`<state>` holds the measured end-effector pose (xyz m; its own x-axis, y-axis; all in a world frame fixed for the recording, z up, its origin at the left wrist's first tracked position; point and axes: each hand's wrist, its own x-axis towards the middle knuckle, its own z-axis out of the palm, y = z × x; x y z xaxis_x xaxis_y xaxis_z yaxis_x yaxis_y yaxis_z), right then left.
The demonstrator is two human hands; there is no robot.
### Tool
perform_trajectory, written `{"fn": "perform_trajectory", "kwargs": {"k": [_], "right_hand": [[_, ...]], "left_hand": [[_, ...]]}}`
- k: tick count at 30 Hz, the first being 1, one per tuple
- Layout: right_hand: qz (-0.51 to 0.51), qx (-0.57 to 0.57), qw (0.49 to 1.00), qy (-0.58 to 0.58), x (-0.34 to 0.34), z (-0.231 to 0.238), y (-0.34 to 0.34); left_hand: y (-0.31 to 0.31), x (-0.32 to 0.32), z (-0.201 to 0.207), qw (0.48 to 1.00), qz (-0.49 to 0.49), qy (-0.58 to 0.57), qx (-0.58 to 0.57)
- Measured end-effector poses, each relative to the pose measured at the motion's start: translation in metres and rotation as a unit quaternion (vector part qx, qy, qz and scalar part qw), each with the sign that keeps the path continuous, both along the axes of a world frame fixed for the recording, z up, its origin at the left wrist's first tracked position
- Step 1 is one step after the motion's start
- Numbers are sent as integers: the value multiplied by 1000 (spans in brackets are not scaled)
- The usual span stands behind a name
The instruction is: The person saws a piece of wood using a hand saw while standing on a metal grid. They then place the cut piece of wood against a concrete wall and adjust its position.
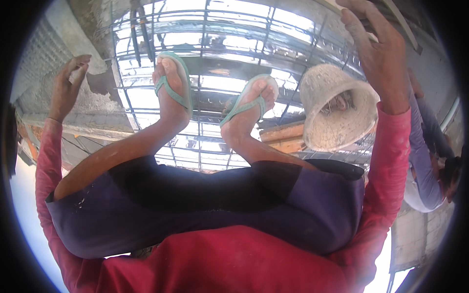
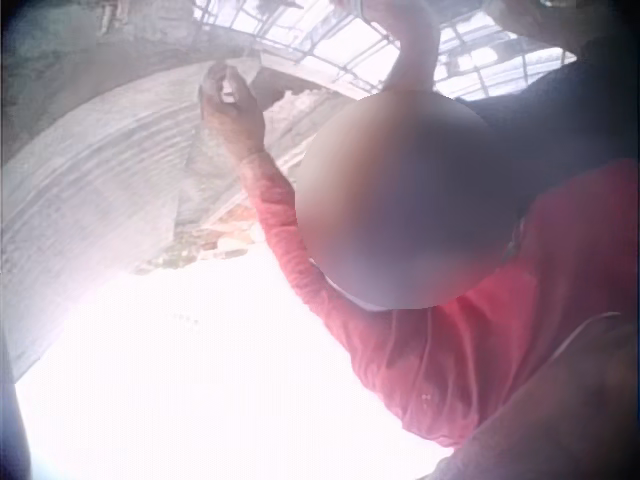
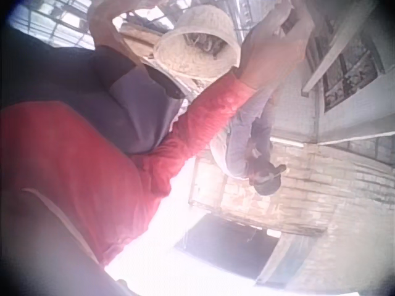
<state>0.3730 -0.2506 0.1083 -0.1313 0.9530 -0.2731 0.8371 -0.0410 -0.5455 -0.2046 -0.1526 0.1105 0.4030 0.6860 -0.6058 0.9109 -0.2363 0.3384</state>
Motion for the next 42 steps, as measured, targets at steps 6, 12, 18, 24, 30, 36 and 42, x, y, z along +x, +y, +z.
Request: {"fn": "perform_trajectory", "kwargs": {"k": [6,12,18,24,30,36,42], "right_hand": [[-162,31,986,17,38,47,-79],[-357,23,931,-78,49,80,-200],[-651,-65,756,21,-7,43,-368],[-743,-112,657,64,-129,-66,-419],[-752,-118,648,19,-137,-96,-412],[-774,-159,610,54,-132,-88,-409],[-783,-146,601,61,-129,-85,-406]], "left_hand": [[62,97,-40,984,-144,-92,39],[74,212,-68,952,-285,-114,15],[55,319,-77,900,-380,-213,-27],[-54,469,-19,747,-512,-410,-111],[-143,508,-35,707,-668,-211,-91],[-170,544,-69,744,-644,-176,-34],[-180,558,-100,725,-657,-185,-87]]}}
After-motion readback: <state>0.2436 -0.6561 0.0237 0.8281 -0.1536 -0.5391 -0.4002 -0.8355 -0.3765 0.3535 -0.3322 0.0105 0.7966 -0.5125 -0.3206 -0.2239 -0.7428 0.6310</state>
